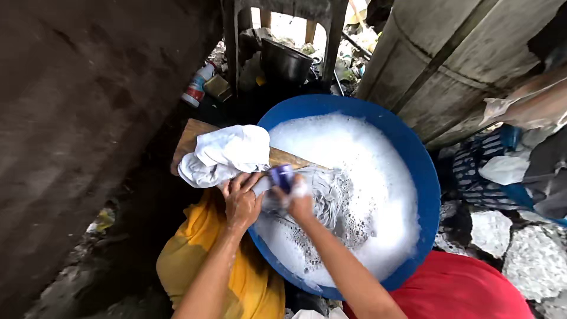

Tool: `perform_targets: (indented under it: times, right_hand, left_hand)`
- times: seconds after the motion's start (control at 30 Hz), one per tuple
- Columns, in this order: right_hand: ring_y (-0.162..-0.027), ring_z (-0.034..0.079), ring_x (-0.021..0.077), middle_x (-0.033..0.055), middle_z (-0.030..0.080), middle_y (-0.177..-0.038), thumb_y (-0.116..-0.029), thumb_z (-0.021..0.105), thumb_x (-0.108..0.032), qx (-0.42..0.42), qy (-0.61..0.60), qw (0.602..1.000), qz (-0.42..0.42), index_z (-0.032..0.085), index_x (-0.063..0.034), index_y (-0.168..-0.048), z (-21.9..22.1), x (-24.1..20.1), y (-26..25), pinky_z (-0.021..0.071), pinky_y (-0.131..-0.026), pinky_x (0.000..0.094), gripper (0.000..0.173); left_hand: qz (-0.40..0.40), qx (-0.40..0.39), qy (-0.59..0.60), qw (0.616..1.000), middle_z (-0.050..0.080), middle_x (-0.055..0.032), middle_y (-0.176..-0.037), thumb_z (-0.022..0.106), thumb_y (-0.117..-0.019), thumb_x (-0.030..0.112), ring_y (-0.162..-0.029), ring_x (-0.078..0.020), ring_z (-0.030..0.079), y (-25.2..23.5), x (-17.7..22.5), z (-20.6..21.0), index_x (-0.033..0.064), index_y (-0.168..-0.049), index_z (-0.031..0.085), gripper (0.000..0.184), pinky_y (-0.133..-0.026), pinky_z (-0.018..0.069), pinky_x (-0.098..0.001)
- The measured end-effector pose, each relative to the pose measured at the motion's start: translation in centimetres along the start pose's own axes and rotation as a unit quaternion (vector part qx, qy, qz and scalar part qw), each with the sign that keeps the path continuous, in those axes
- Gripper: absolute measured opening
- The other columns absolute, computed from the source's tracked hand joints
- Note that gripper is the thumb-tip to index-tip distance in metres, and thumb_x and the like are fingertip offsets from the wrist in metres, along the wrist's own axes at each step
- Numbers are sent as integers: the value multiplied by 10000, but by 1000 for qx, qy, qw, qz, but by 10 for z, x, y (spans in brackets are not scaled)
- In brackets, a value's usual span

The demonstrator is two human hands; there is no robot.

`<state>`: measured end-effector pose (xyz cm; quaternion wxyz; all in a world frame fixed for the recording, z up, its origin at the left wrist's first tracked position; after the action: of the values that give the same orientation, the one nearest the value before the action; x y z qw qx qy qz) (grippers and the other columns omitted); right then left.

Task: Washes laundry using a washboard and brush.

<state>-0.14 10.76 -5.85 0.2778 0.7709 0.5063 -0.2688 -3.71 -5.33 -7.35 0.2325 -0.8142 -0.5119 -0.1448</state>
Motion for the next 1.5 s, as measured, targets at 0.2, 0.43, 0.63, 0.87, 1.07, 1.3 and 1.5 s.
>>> perform_targets:
  times: [0.2,0.43,0.63,0.87,1.07,1.3,1.5]
  right_hand:
    - [-1097,651,525,339,636,-1241,-965,713,-399,121,20,980,155,428,45,-1459,-42,78,-36,518,-890,694,722]
    - [-1099,654,498,324,635,-1239,-954,730,-380,12,34,999,26,522,34,-1391,-11,16,-11,533,-870,668,637]
    - [-1080,664,499,317,640,-1241,-983,679,-399,146,43,979,135,431,35,-1457,-31,69,-35,538,-866,670,689]
    - [-1112,656,495,325,644,-1232,-966,714,-389,50,44,997,44,527,65,-1378,-22,36,-26,524,-903,668,641]
    - [-1126,658,492,326,647,-1247,-955,722,-381,131,20,983,129,489,86,-1411,-37,50,-49,518,-944,653,693]
    - [-1146,638,491,318,621,-1282,-965,712,-393,32,56,996,68,548,44,-1374,-22,50,-15,519,-913,668,621]
    - [-1171,631,426,301,626,-1284,-936,765,-291,116,-135,963,201,477,56,-1431,-65,105,-22,507,-997,597,670]
  left_hand:
    - [-15,-15,9,1000,614,-104,-1435,624,-967,121,-1449,-394,406,-3,3,1,-61,-850,724,238,-1169,158,-667]
    - [9,-3,3,1000,627,-115,-1416,641,-958,130,-1428,-395,440,1,-6,1,-49,-928,742,208,-1169,182,-668]
    - [2,6,5,1000,631,-93,-1416,622,-962,136,-1423,-385,445,-2,-1,3,-42,-893,742,225,-1165,183,-654]
    - [4,-14,-3,1000,618,-100,-1431,629,-971,141,-1427,-383,443,0,-3,4,-48,-902,735,227,-1171,186,-647]
    - [2,-5,-4,1000,632,-88,-1415,638,-970,146,-1422,-371,452,-5,-1,3,-36,-913,741,217,-1175,183,-642]
    - [15,-13,-9,1000,612,-118,-1436,664,-955,115,-1419,-400,451,-3,-1,1,-64,-861,733,214,-1158,199,-672]
    - [19,-30,-34,999,575,-136,-1471,696,-948,146,-1446,-408,405,-3,4,-3,-51,-850,740,224,-1174,183,-677]
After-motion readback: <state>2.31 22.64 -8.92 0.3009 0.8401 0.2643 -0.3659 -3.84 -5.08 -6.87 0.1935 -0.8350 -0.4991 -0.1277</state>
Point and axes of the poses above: each hand's wrist, its own y-axis away from the middle knuckle, its own z-axis out of the palm, x = y × z, the point moved 1 cm from there along -y, towards the middle knuckle
